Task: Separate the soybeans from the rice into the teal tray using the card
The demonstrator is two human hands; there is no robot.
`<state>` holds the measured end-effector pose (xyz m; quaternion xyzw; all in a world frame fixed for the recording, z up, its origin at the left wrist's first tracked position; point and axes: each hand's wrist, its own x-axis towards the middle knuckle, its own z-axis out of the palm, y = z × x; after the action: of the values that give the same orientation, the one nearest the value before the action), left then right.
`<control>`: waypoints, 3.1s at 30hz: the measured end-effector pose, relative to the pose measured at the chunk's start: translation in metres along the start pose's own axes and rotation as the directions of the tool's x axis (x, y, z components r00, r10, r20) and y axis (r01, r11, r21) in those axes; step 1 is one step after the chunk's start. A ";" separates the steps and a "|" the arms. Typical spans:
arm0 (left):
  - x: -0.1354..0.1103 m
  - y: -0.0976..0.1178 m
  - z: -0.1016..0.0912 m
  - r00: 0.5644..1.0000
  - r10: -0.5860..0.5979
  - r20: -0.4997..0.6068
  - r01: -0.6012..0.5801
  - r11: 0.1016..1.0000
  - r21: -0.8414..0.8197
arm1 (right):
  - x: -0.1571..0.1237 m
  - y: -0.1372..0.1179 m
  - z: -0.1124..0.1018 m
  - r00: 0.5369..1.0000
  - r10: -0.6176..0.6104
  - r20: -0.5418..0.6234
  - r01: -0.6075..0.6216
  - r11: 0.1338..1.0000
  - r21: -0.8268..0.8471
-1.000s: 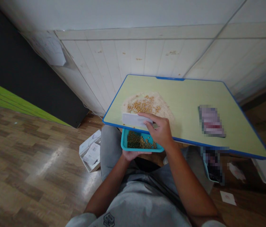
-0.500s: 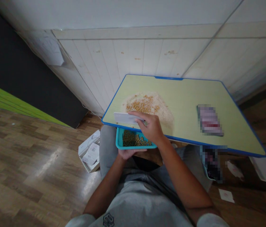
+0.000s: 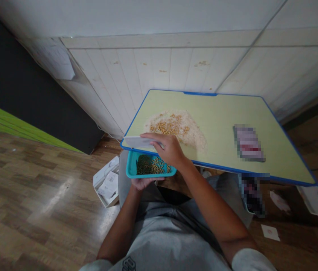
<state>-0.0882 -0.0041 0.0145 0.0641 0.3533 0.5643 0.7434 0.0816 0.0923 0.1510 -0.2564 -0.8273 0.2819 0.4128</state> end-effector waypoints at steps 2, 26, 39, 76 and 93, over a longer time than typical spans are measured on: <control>0.001 0.000 -0.006 1.000 -0.020 0.025 0.020 1.000 -0.013 | -0.004 0.000 -0.005 1.000 0.004 -0.026 -0.004 1.000 0.000; 0.021 -0.056 0.024 0.858 -0.181 0.482 0.249 0.965 -0.080 | -0.067 0.010 -0.070 0.795 0.097 -0.599 -0.219 0.967 -0.133; 0.027 -0.075 0.029 0.813 -0.194 0.550 0.328 0.932 -0.156 | -0.045 0.028 -0.092 0.850 0.095 -0.518 -0.291 0.905 -0.311; 0.033 -0.081 0.012 0.809 -0.200 0.552 0.331 0.932 -0.148 | -0.016 0.038 -0.104 0.872 0.183 -0.454 -0.348 0.884 -0.311; 0.033 -0.077 0.015 0.808 -0.241 0.538 0.371 0.917 -0.147 | 0.018 0.061 -0.126 0.851 0.123 -0.511 -0.362 0.842 -0.400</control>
<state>-0.0144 0.0021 -0.0268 0.0604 0.0777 0.4378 0.8937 0.1878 0.1795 0.1820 -0.5165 -0.7065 0.0483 0.4815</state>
